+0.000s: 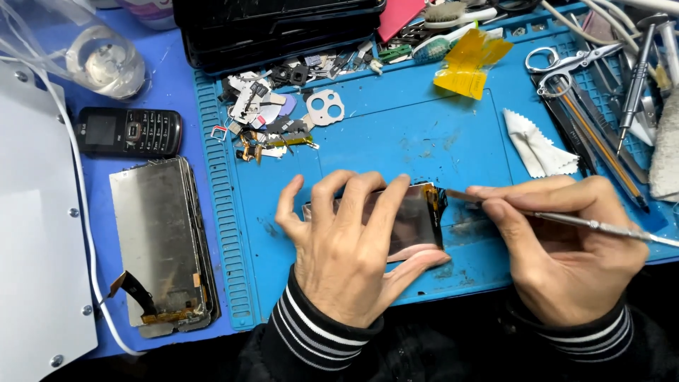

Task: Cleaning a smartphone screen with a cloth and liquid, and using a precision tool to scrape the edges.

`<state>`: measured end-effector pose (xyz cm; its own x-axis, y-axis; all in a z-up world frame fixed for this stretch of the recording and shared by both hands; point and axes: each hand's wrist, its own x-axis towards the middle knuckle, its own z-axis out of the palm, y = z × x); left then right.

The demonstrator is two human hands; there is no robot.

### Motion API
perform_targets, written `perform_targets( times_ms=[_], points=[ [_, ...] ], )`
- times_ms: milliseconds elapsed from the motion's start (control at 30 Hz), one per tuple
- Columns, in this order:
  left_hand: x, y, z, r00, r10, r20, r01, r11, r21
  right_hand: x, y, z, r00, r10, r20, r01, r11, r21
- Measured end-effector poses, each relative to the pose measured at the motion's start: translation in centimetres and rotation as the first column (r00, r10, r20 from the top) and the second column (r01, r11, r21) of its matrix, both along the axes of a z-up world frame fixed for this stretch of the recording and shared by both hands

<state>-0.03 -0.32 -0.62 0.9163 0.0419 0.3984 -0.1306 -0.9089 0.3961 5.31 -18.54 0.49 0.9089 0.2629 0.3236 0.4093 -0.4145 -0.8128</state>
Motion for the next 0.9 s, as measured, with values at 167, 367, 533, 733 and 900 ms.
perform_targets(
  times_ms=[167, 367, 533, 733, 900],
  points=[
    [0.01, 0.04, 0.03, 1.0, -0.005, -0.003, 0.005, 1.0, -0.017, 0.1, -0.12, -0.18, 1.0, 0.028, -0.002, -0.028, 1.0, -0.005],
    [0.0, 0.15, 0.15, 1.0, -0.027, -0.006, 0.026, 0.999, -0.029, 0.34, -0.24, -0.34, 1.0, 0.013, -0.008, -0.013, 0.999, -0.031],
    [-0.01, 0.14, 0.04, 0.999, -0.032, -0.005, 0.031, 0.999, -0.041, -0.06, -0.54, -0.46, 0.999, -0.022, 0.031, 0.023, 0.999, -0.033],
    [0.03, 0.15, 0.09, 0.999, -0.034, -0.005, 0.034, 0.998, -0.043, 0.18, -0.42, -0.66, 1.0, 0.024, 0.004, -0.024, 1.0, -0.017],
    [0.0, 0.19, 0.21, 0.999, -0.041, -0.001, 0.041, 0.998, -0.042, -0.28, -0.56, -1.01, 0.999, -0.004, 0.049, 0.003, 1.0, 0.022]
  ],
)
